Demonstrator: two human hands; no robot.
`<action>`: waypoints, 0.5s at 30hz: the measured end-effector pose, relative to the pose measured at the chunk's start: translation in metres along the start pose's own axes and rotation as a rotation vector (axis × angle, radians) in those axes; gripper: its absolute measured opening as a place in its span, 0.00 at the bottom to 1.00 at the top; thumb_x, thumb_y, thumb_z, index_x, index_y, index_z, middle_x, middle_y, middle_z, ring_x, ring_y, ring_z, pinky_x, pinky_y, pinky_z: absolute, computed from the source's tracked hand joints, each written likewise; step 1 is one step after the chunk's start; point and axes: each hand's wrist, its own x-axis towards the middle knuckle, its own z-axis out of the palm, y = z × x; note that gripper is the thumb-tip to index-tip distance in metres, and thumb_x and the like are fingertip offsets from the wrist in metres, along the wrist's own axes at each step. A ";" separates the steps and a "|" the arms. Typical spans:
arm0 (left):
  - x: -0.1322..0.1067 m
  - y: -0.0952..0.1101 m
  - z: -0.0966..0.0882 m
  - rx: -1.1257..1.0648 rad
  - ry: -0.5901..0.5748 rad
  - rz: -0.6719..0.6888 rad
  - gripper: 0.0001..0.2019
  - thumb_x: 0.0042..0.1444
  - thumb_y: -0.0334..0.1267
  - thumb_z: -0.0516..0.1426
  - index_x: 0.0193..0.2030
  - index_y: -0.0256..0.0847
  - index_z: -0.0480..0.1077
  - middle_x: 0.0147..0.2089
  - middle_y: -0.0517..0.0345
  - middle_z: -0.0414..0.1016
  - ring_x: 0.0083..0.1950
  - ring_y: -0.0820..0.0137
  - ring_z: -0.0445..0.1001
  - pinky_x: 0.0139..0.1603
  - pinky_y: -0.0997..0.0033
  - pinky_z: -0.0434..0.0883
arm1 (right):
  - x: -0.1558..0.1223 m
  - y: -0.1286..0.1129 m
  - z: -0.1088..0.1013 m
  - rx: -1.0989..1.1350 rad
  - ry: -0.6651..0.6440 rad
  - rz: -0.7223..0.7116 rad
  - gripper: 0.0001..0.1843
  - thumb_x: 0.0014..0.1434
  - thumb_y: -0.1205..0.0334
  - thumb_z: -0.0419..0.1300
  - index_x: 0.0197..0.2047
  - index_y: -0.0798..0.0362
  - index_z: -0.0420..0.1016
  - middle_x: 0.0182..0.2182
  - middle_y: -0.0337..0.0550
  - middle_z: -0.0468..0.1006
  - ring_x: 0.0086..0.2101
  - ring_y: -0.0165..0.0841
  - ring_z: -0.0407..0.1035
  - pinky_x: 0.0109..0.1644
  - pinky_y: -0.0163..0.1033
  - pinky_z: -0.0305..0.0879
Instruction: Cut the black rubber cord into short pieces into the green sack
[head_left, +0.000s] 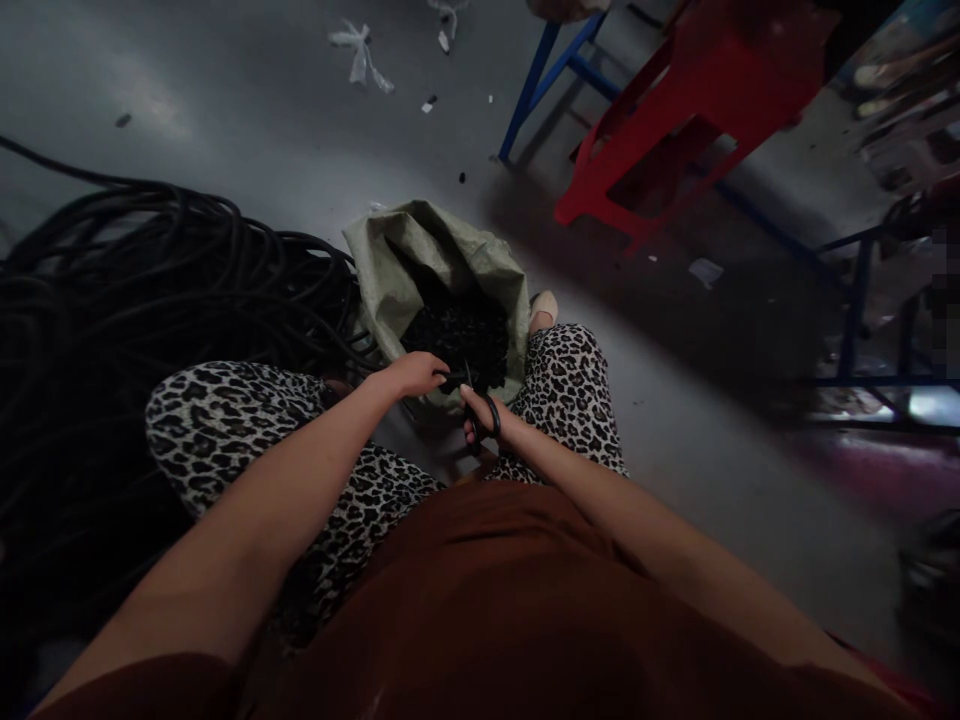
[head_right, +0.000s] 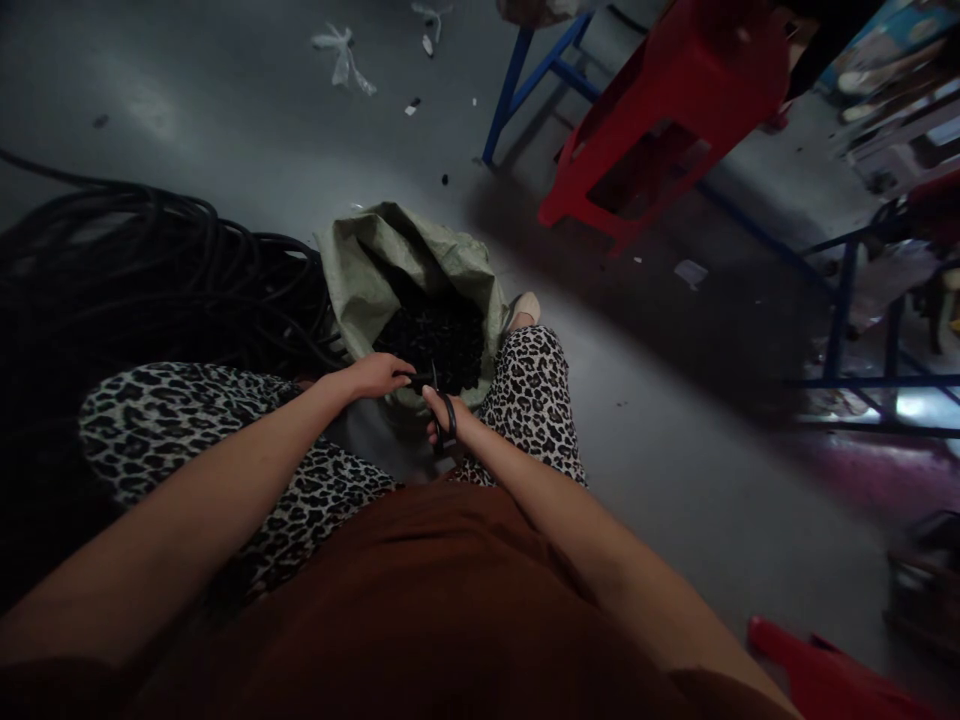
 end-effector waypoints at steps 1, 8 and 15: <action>0.000 0.000 0.000 -0.005 -0.001 0.004 0.16 0.56 0.40 0.51 0.49 0.48 0.75 0.44 0.59 0.80 0.45 0.68 0.75 0.42 0.76 0.67 | 0.000 0.001 0.000 -0.002 0.005 -0.016 0.26 0.66 0.42 0.47 0.43 0.60 0.67 0.14 0.36 0.68 0.12 0.28 0.64 0.15 0.28 0.60; 0.002 -0.004 0.001 -0.042 0.015 -0.019 0.17 0.57 0.41 0.51 0.50 0.47 0.74 0.45 0.58 0.79 0.44 0.68 0.75 0.42 0.76 0.67 | 0.002 0.001 -0.002 -0.039 0.067 -0.091 0.20 0.66 0.47 0.51 0.33 0.57 0.66 0.11 0.30 0.62 0.09 0.23 0.58 0.12 0.26 0.55; 0.000 -0.011 -0.003 0.004 -0.018 -0.097 0.18 0.56 0.41 0.51 0.50 0.46 0.75 0.47 0.56 0.79 0.46 0.66 0.75 0.44 0.74 0.68 | 0.005 0.003 -0.004 -0.057 0.090 -0.078 0.20 0.65 0.49 0.53 0.29 0.56 0.65 0.10 0.29 0.60 0.08 0.21 0.55 0.10 0.25 0.50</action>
